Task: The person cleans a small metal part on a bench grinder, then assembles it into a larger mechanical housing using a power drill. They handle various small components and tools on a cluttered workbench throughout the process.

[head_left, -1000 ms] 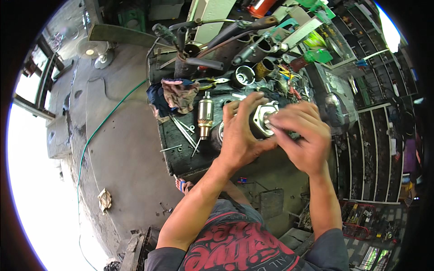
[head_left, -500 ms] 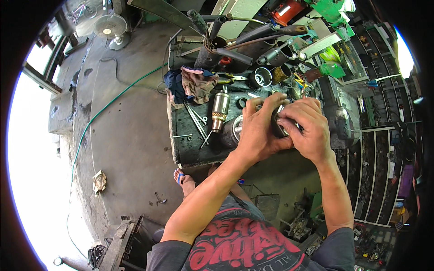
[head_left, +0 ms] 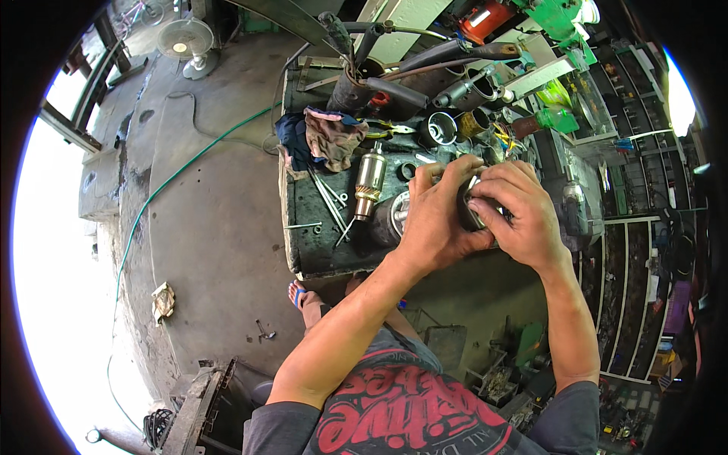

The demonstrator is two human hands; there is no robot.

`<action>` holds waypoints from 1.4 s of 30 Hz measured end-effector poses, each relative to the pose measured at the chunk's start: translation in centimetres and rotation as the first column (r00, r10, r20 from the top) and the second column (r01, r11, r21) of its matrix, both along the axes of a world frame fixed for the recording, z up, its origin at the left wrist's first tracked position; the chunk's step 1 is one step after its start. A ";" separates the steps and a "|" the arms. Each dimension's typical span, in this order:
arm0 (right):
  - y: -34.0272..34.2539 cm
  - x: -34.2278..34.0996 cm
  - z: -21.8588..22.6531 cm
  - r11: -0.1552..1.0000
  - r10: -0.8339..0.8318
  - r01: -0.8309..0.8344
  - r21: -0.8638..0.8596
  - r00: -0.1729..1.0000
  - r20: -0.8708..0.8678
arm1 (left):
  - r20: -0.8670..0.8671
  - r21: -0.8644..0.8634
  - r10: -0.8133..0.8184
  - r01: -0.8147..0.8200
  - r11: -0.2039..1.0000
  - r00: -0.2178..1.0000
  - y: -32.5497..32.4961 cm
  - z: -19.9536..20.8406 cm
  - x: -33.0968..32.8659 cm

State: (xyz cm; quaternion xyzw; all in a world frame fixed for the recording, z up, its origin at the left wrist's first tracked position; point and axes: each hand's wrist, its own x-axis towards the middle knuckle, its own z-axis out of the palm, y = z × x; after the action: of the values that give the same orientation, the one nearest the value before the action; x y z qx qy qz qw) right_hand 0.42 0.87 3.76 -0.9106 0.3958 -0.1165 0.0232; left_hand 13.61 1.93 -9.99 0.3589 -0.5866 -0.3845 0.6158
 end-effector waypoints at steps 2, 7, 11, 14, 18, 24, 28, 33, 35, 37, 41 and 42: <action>-0.1 0.0 0.0 0.999 0.006 -0.007 -0.036 0.999 -0.042 | 0.002 -0.014 0.001 -0.001 1.000 1.000 0.0 0.0 0.0; -0.1 -0.1 0.2 0.999 -0.028 0.028 -0.037 1.000 0.009 | 0.014 -0.002 -0.001 0.001 1.000 1.000 0.0 -0.1 0.0; -0.3 0.0 0.6 0.999 0.025 -0.023 0.039 0.998 -0.051 | 0.048 -0.006 0.010 -0.009 1.000 0.999 0.0 0.1 0.2; -0.6 0.2 0.7 1.000 0.024 -0.022 0.018 0.993 -0.113 | 0.067 -0.008 0.014 -0.013 1.000 0.998 0.0 0.2 0.2; -0.8 0.4 0.8 0.997 0.071 -0.071 0.007 0.994 -0.088 | 0.015 0.016 -0.018 0.018 1.000 1.000 0.1 0.3 0.3; -1.0 0.6 1.2 0.995 0.093 -0.086 0.058 0.986 -0.140 | 0.067 0.009 0.006 -0.006 1.000 0.998 0.0 0.2 0.4; -1.0 0.6 1.2 0.998 0.055 -0.050 0.038 0.988 -0.144 | 0.047 0.014 -0.009 0.008 1.000 0.999 0.0 0.1 0.4; -0.8 0.6 1.2 0.995 0.103 -0.100 0.025 0.981 -0.164 | 0.040 0.044 -0.007 0.006 0.999 0.999 0.2 0.1 0.4; -0.8 0.7 1.4 0.997 0.068 -0.060 0.045 0.978 -0.196 | 0.043 0.043 -0.016 0.014 0.999 0.999 0.1 0.2 0.4; -0.8 0.7 1.6 0.995 0.089 -0.078 0.054 0.968 -0.235 | 0.040 0.025 -0.027 0.026 0.999 0.999 0.0 0.2 0.4; -0.7 0.8 1.8 1.000 0.008 -0.006 0.017 0.993 -0.120 | 0.044 0.045 -0.033 0.032 0.999 0.998 0.0 0.2 0.4; -0.7 0.8 1.7 0.999 0.043 -0.042 0.012 0.993 -0.107 | 0.041 0.048 -0.029 0.027 0.998 0.999 0.1 0.2 0.5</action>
State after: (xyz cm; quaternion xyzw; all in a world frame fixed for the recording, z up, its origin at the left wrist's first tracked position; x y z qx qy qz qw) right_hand 1.21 0.22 5.45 -0.9237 0.3775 -0.0652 0.0087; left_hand 14.09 2.01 -9.80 0.3732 -0.5950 -0.3993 0.5893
